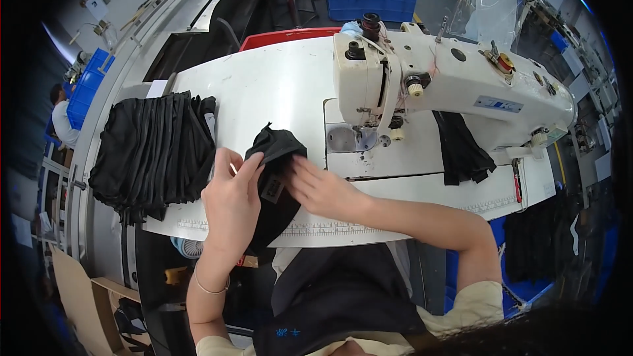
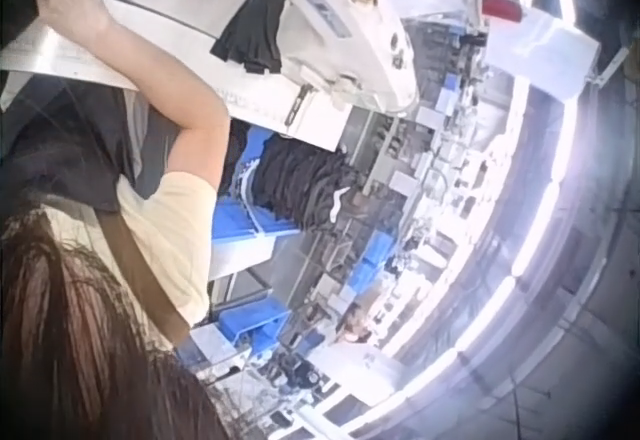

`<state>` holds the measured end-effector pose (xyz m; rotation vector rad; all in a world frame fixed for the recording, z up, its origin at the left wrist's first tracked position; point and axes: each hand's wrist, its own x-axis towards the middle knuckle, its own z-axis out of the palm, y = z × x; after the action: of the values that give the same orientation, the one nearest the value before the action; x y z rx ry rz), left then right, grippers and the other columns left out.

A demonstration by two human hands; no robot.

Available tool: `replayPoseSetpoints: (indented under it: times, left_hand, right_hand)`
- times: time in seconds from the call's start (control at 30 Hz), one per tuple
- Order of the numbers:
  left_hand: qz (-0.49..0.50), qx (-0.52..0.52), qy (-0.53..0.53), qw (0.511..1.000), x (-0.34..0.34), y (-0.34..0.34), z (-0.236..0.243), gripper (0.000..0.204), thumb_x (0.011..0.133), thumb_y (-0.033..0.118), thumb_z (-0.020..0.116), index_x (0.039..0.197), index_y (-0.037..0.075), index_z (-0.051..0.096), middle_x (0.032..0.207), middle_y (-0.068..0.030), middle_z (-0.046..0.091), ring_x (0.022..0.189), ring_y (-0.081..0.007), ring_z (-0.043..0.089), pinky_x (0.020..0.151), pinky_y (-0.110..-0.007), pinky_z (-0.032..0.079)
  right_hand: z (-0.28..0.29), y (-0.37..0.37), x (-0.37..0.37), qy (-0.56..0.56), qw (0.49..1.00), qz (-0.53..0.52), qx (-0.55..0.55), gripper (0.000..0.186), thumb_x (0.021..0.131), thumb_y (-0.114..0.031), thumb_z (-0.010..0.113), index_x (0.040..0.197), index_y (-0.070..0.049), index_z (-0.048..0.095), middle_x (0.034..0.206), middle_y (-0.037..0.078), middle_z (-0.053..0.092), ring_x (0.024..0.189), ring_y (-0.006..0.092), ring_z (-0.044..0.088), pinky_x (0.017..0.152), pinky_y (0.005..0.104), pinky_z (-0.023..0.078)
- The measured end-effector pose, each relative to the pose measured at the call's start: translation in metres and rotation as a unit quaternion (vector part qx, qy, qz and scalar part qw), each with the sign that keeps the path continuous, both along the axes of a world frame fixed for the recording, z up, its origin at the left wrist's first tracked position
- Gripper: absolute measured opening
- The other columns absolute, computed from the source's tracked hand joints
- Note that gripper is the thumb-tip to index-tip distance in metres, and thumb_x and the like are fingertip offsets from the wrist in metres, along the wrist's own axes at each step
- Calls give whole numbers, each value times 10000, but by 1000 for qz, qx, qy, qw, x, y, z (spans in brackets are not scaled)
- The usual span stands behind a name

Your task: Sewing pieces of black material together and attaching labels using an industrial sewing machine.

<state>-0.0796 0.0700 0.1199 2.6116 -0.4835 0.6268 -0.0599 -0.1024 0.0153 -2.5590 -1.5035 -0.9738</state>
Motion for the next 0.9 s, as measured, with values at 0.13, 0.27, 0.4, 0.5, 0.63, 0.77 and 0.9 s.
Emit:
replayPoseSetpoints:
  times: [0.13, 0.27, 0.4, 0.5, 0.63, 0.77, 0.9]
  left_hand:
    - [-49, 90, -242, 965, 47, -32, -14, 162, 729, -37, 607, 873, 36, 590, 843, -87, 534, 656, -271, 563, 547, -348, 464]
    - [-173, 154, -98, 968, 85, -53, -77, 120, 817, 140, 618, 807, 56, 532, 712, -73, 489, 643, -213, 603, 498, -317, 485]
    - [-206, 55, 25, 977, 106, -78, -89, 191, 783, 205, 694, 830, 45, 601, 809, -86, 587, 654, -281, 615, 537, -351, 497]
    - [-278, 54, 7, 959, 132, -76, -104, 198, 758, 165, 713, 885, 35, 634, 928, -104, 636, 692, -331, 618, 584, -391, 509]
    - [-319, 33, -11, 947, 146, -78, -97, 162, 738, 56, 678, 889, 10, 641, 947, -130, 662, 751, -297, 647, 684, -383, 511]
    - [-300, 0, 45, 953, 164, -83, -95, 153, 744, 52, 673, 886, 6, 642, 936, -128, 662, 761, -284, 647, 693, -377, 508]
    - [-286, -37, 92, 953, 146, -64, -88, 144, 749, 49, 667, 883, 2, 642, 925, -126, 662, 772, -271, 647, 702, -372, 505]
  right_hand:
    - [-19, 22, 3, 248, 968, -9, 42, 465, 694, -140, 576, 1112, 65, 583, 1115, 182, 607, 1088, 309, 553, 1070, 445, 325]
    - [-6, -25, -38, 258, 945, 161, 122, 399, 765, -170, 571, 1080, 75, 584, 1163, 206, 577, 1201, 321, 494, 1114, 453, 274]
    - [-8, -73, -50, 280, 955, 52, 80, 391, 772, -184, 597, 1070, 69, 585, 1190, 195, 565, 1265, 324, 435, 1135, 465, 235]
    - [1, -87, -40, 388, 911, 128, 54, 354, 799, -205, 621, 1019, 70, 589, 1156, 167, 572, 1302, 339, 370, 1131, 498, 219]
    - [-5, -87, -19, 367, 918, 134, 66, 331, 831, -228, 603, 993, 60, 594, 1131, 163, 574, 1290, 347, 381, 1127, 501, 222]
    - [-20, -91, -7, 293, 953, 73, 37, 290, 814, -305, 581, 881, -28, 635, 978, 71, 605, 1047, 254, 524, 999, 456, 382]
    - [-16, -101, -9, 255, 964, 70, 16, 283, 806, -299, 579, 875, -30, 629, 941, 73, 593, 1059, 254, 510, 978, 446, 395]
